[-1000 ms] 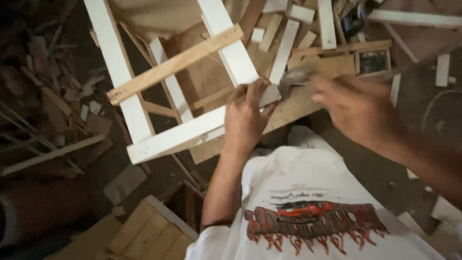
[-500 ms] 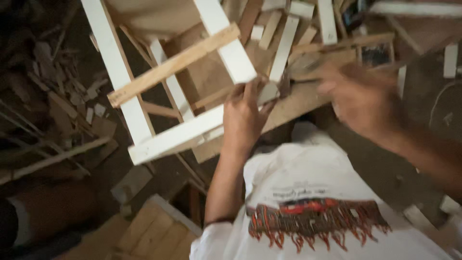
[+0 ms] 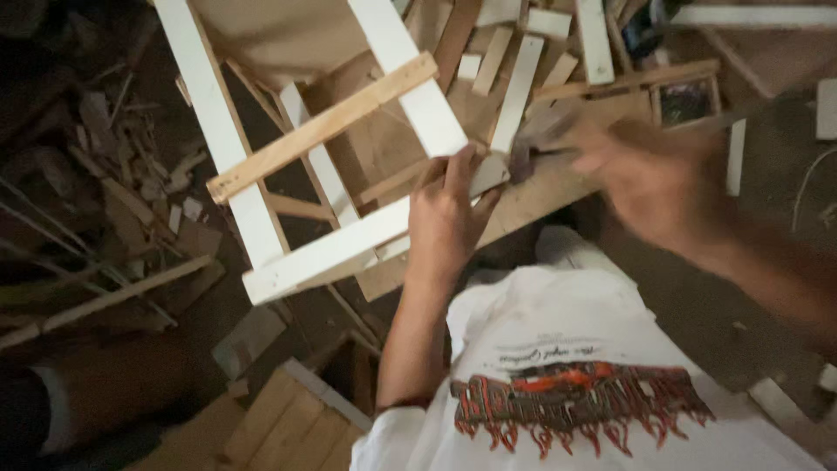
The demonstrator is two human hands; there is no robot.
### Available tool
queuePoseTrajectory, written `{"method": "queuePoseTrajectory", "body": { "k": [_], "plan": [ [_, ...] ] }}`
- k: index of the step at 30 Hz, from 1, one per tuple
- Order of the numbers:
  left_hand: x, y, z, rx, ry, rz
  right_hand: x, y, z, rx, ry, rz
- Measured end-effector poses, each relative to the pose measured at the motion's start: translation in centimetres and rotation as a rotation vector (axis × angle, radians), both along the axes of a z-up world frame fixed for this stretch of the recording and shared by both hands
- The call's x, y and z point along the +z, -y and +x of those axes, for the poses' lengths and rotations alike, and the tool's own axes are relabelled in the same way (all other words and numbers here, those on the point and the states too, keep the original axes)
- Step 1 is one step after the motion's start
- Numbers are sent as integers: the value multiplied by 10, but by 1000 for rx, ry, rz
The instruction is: The person assembles a wooden frame by hammering nails into the joints of wooden slats.
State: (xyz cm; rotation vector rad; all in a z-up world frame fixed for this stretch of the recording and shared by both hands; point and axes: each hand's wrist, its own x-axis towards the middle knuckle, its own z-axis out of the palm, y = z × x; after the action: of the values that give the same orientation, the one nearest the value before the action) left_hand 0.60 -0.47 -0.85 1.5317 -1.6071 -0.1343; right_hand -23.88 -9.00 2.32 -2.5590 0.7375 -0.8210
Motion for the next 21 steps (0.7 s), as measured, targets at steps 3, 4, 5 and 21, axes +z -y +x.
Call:
{"method": "queuePoseTrajectory", "body": {
  "k": [3, 4, 5, 21],
  "plan": [
    [-3, -5, -2, -7, -35, 33, 5, -4, 4, 60, 24, -211],
    [-3, -4, -3, -12, -40, 41, 12, -6, 9, 69, -8, -244],
    [-4, -5, -4, 2, -36, 42, 17, -10, 15, 51, -109, -220],
    [2, -7, -2, 7, -3, 60, 31, -18, 20, 10, -393, 25]
  ]
}}
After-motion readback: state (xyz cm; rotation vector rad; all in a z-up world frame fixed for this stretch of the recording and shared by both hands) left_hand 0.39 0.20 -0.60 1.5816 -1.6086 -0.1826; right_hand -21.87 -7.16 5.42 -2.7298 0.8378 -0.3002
